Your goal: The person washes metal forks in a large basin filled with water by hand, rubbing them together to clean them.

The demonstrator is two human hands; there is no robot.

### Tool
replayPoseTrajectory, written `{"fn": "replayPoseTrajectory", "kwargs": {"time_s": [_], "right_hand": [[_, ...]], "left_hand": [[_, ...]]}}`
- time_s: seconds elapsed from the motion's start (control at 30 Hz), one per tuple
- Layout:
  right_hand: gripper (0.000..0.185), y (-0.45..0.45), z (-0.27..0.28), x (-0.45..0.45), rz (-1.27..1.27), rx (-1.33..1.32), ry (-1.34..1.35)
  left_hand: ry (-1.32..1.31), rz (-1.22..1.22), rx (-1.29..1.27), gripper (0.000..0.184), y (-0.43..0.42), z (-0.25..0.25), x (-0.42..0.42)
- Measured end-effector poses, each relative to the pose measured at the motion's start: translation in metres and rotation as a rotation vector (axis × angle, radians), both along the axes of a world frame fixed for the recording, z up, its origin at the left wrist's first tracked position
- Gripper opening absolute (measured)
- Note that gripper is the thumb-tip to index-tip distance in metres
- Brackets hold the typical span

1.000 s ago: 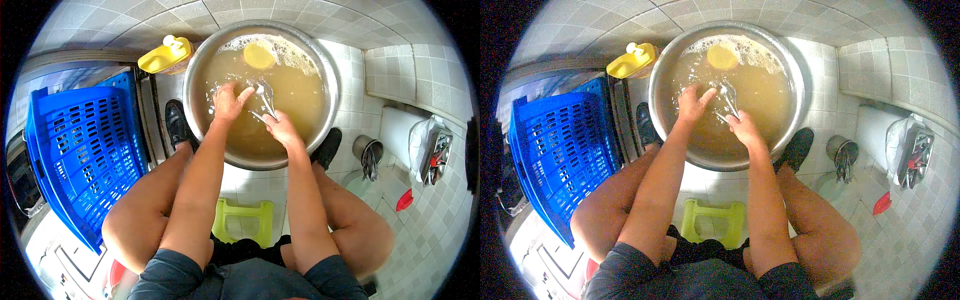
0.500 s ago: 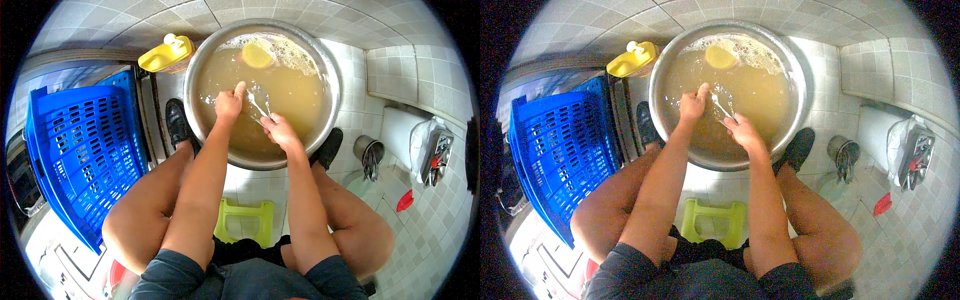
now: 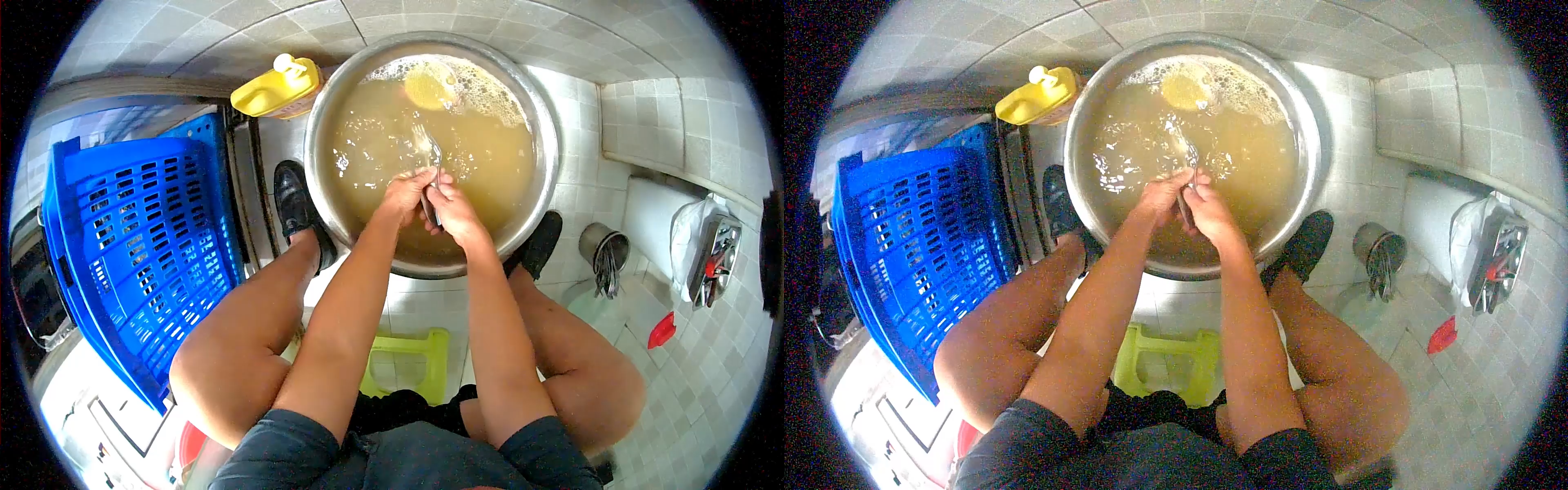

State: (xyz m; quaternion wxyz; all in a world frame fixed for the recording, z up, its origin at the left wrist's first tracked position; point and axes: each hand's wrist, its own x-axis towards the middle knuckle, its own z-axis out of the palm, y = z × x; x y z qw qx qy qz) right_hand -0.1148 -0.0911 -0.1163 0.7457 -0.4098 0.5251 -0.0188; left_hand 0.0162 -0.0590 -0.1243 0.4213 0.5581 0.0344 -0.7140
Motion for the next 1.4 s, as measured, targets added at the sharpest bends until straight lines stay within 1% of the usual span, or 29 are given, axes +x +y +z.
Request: {"fn": "replayPoseTrajectory", "kwargs": {"time_s": [0.07, 0.13, 0.17, 0.2, 0.23, 0.27, 0.3, 0.37, 0.4, 0.43, 0.47, 0.53, 0.57, 0.6, 0.67, 0.7, 0.73, 0.8, 0.83, 0.87, 0.93, 0.97, 1.0, 1.07, 1.2, 1.27, 1.3, 1.33, 1.4], "right_hand": [[0.032, -0.003, 0.001, -0.003, -0.065, 0.147, -0.013], [0.036, -0.006, -0.001, -0.007, -0.045, 0.187, 0.006], [0.036, -0.006, -0.003, -0.006, -0.089, 0.14, 0.085], [0.035, -0.006, -0.009, -0.008, -0.134, 0.091, 0.164], [0.035, -0.005, -0.02, -0.01, -0.125, -0.037, 0.234], [0.035, -0.005, -0.03, -0.016, -0.122, -0.04, 0.234], [0.035, -0.006, -0.029, -0.016, -0.141, -0.097, 0.246], [0.035, -0.006, -0.027, -0.012, -0.161, -0.152, 0.255], [0.036, -0.008, -0.019, -0.008, -0.294, -0.099, 0.215], [0.037, -0.008, -0.012, -0.004, -0.425, -0.047, 0.176], [0.037, -0.008, -0.012, -0.004, -0.422, -0.048, 0.175], [0.04, -0.008, -0.022, -0.007, -0.502, -0.035, -0.164], [0.041, -0.008, -0.026, -0.007, -0.507, -0.039, -0.166], [0.043, -0.009, -0.022, -0.004, -0.512, -0.044, -0.168], [0.045, -0.009, -0.013, 0.003, -0.523, -0.057, -0.218], [0.043, -0.007, -0.013, 0.006, -0.55, -0.046, -0.221], [0.043, -0.006, -0.014, 0.007, -0.55, -0.047, -0.223], [0.041, -0.002, -0.019, 0.003, -0.478, -0.101, -0.141], [0.039, -0.002, -0.025, -0.001, -0.474, 0.018, -0.166], [0.039, -0.004, -0.03, -0.006, -0.477, 0.017, -0.167], [0.031, -0.011, -0.021, -0.007, -0.393, 0.11, -0.1], [0.026, -0.01, -0.016, 0.001, -0.484, 0.042, -0.083], [0.026, -0.011, -0.017, -0.001, -0.486, 0.043, -0.083], [0.024, -0.016, -0.019, -0.009, -0.45, 0.128, -0.116], [0.023, -0.024, -0.01, -0.006, -0.473, 0.139, -0.057], [0.025, -0.034, -0.012, -0.004, -0.64, 0.239, 0.118], [0.019, -0.034, -0.056, -0.01, -0.747, 0.223, 0.072], [0.019, -0.036, -0.052, -0.009, -0.752, 0.227, 0.069], [0.022, -0.042, -0.05, -0.009, -0.626, 0.178, 0.172]], "left_hand": [[-0.001, 0.097, 0.013, 0.029, 0.001, -0.011, -0.002], [-0.291, 0.046, 0.009, 0.023, -0.002, -0.016, 0.001], [-0.304, 0.15, 0.057, 0.017, -0.003, -0.018, -0.003], [-0.304, 0.154, 0.055, 0.017, -0.007, -0.008, -0.001], [-0.296, 0.139, 0.079, 0.016, -0.009, -0.001, 0.001], [-0.287, 0.124, 0.104, 0.016, -0.011, 0.005, 0.002], [-0.421, 0.038, 0.035, 0.02, -0.01, -0.001, 0.002], [-0.331, 0.046, 0.07, 0.022, -0.007, -0.013, -0.002], [-0.241, 0.055, 0.106, 0.025, -0.006, -0.01, -0.003], [-0.273, 0.018, 0.126, 0.031, -0.007, -0.003, -0.006], [-0.274, 0.021, 0.126, 0.031, -0.007, -0.004, -0.009], [-0.133, 0.017, 0.076, 0.035, -0.004, -0.012, -0.016], [-0.065, 0.074, 0.003, 0.041, 0.0, -0.015, -0.021], [-0.068, 0.074, 0.0, 0.041, 0.001, -0.009, -0.024], [-0.439, -0.116, 0.096, 0.043, -0.001, 0.003, -0.03], [-0.414, -0.133, 0.08, 0.041, 0.002, -0.007, -0.034], [-0.416, -0.133, 0.078, 0.041, 0.005, -0.011, -0.035], [-0.233, -0.032, -0.019, 0.038, 0.012, -0.011, -0.037], [-0.236, -0.066, -0.02, 0.034, 0.016, -0.007, -0.034], [-0.237, -0.069, -0.021, 0.034, 0.018, -0.004, -0.033], [-0.087, -0.022, -0.019, 0.034, 0.018, 0.009, -0.029], [-0.095, 0.055, 0.0, 0.035, 0.016, 0.021, -0.034], [-0.096, 0.053, 0.001, 0.035, 0.017, 0.017, -0.034], [-0.104, -0.054, -0.053, 0.031, 0.018, 0.009, -0.034], [-0.241, -0.068, -0.095, 0.026, 0.015, 0.015, -0.043], [-0.267, -0.151, -0.117, 0.023, 0.018, 0.017, -0.044], [-0.306, -0.196, -0.111, 0.022, 0.019, 0.009, -0.046], [-0.309, -0.203, -0.109, 0.022, 0.019, 0.013, -0.043], [-0.271, -0.216, -0.09, 0.021, 0.019, 0.023, -0.038]]}}
